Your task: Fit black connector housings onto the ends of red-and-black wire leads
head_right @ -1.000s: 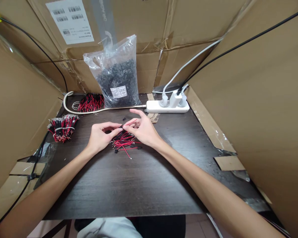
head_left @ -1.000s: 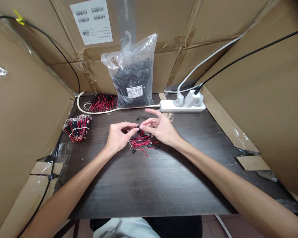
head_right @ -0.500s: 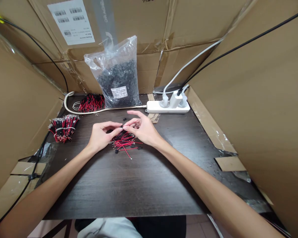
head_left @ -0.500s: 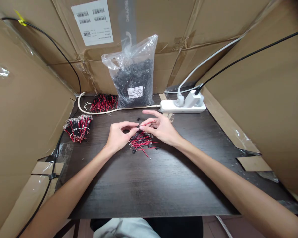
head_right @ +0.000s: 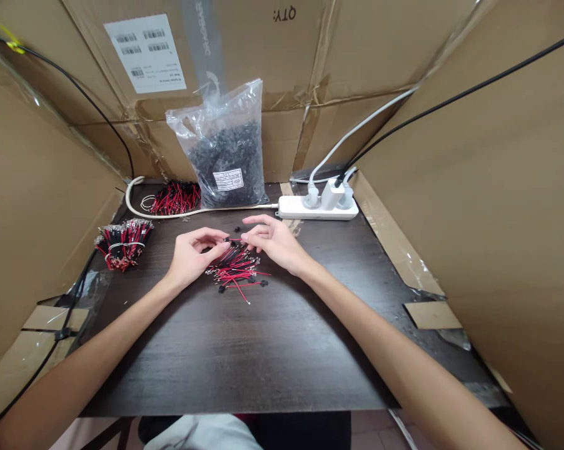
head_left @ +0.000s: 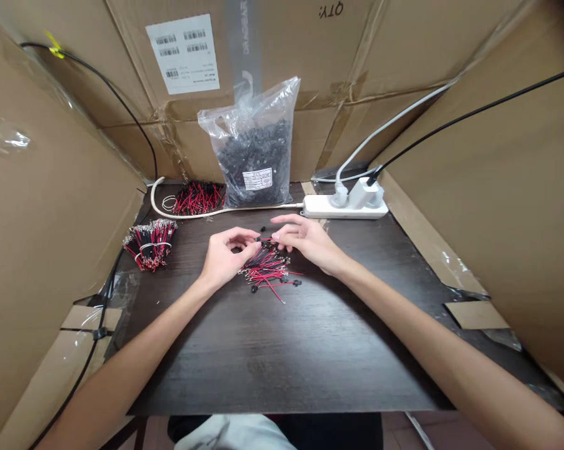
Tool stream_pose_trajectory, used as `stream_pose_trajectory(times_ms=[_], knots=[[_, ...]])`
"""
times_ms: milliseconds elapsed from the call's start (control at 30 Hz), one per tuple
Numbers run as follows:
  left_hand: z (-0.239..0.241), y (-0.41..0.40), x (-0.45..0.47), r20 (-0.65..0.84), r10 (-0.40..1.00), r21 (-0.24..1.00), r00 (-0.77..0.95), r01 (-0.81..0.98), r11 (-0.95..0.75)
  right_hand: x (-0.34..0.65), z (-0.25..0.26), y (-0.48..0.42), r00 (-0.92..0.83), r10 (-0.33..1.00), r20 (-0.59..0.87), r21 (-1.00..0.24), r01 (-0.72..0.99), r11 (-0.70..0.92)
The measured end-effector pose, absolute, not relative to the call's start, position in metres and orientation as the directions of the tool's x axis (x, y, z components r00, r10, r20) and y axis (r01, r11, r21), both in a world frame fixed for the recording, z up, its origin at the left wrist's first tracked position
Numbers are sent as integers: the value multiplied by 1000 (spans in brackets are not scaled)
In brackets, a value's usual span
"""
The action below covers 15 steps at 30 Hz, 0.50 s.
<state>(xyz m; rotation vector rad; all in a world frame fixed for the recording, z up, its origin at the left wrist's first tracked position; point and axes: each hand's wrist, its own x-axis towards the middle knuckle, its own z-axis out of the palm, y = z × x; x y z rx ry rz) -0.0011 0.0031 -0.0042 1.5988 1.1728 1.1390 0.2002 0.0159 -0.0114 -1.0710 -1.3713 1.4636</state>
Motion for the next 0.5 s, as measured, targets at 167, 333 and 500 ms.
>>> stream_pose_trajectory(times_ms=[167, 333, 500], knots=[[0, 0, -1, 194, 976, 959, 100, 192, -210, 199, -7, 15, -254, 966, -54, -993, -83, -78], [0, 2, -2, 169, 985, 969, 25, 180, -170, 200, -5, 16, -235, 969, -77, -988, -113, -106], [-2, 5, -4, 154, 988, 978, -17, 144, -150, 200, -4, 15, -324, 942, -89, -992, -55, -113]])
